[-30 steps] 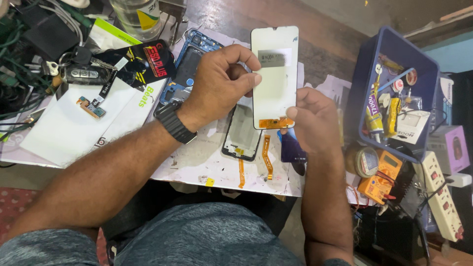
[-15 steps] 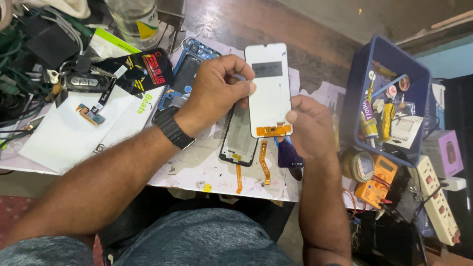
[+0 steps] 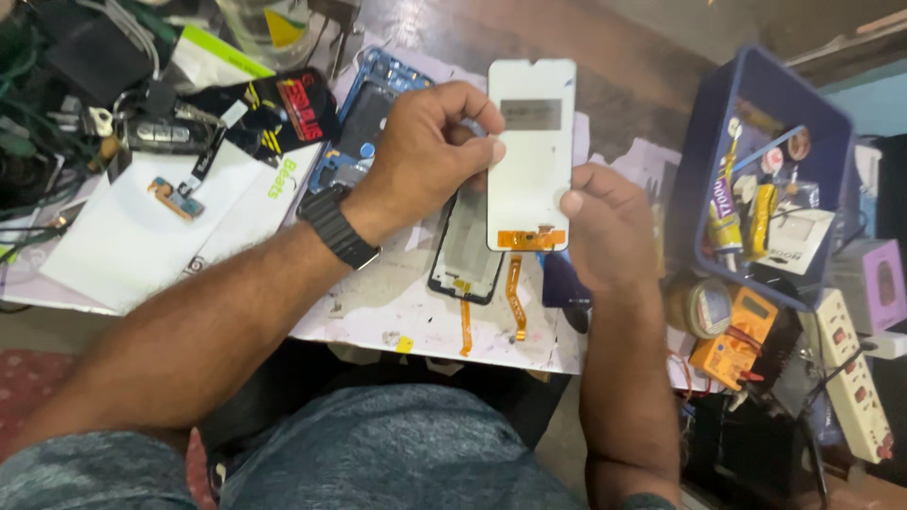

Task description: The person uses a green plastic pry tool to separate the screen assembly from the smartphone chassis. They then peel off a protective film from the removed screen and inspect the components.

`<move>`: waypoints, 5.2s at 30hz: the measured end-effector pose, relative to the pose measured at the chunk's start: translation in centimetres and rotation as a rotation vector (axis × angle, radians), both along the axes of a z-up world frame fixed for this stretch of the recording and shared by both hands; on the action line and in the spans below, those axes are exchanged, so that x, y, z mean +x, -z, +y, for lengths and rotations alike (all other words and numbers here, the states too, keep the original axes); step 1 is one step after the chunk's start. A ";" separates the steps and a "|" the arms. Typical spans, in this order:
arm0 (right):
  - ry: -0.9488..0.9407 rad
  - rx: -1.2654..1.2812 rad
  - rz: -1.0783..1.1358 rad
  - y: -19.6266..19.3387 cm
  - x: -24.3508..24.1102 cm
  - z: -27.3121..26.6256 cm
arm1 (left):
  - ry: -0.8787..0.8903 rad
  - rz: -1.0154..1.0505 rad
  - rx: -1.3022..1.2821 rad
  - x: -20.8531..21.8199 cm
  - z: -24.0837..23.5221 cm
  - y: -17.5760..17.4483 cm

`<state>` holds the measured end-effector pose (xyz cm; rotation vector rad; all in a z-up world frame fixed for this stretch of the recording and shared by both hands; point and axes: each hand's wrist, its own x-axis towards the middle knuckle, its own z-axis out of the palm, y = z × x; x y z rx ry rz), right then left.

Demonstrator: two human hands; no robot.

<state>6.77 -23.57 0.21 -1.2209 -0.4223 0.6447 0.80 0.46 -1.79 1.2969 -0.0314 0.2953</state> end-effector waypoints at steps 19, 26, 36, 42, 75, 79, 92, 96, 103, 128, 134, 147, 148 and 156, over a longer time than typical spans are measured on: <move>0.386 0.019 -0.035 -4.6 -0.1 0.0 | -0.307 -0.181 -0.112 0.5 1.7 0.1; 0.339 -0.145 -0.137 -5.2 -1.9 -2.1 | -0.267 -0.154 -0.045 0.9 1.5 0.5; 0.199 -0.177 -0.125 -3.5 -3.5 -0.3 | 0.112 -0.179 -0.012 -0.4 0.7 -1.0; 0.087 -0.087 -0.075 -2.8 -4.5 0.3 | 0.236 -0.079 -0.207 -0.5 0.6 -1.2; 0.142 -0.034 -0.204 -0.1 -4.9 -0.4 | 0.276 -0.052 -0.178 -0.3 0.5 -1.1; 0.108 0.025 -0.160 0.8 -4.2 -0.7 | 0.281 -0.064 -0.179 -0.2 0.5 -0.9; 0.099 0.110 -0.121 2.0 -3.3 -1.0 | 0.277 -0.092 -0.164 -0.1 0.4 -0.5; 0.105 0.104 -0.111 2.1 -3.2 -1.0 | 0.276 -0.100 -0.136 -0.1 0.5 -0.6; 0.114 0.101 -0.059 1.8 -3.2 -0.7 | 0.308 -0.102 -0.160 -0.3 0.5 -0.9; 0.137 0.083 -0.054 1.7 -3.3 -0.5 | 0.352 -0.102 -0.168 -0.9 1.0 -1.7; 0.106 0.092 -0.061 1.6 -3.3 -0.5 | 0.347 -0.088 -0.166 -0.8 0.9 -1.4; 0.109 0.086 -0.061 1.2 -3.5 -0.3 | 0.329 -0.077 -0.158 -0.6 0.8 -1.3; 0.110 0.082 -0.061 1.2 -3.5 -0.3 | 0.324 -0.077 -0.152 -0.6 0.8 -1.4; 0.094 0.104 -0.065 1.5 -3.4 -0.6 | 0.317 -0.088 -0.098 -0.7 0.9 -1.4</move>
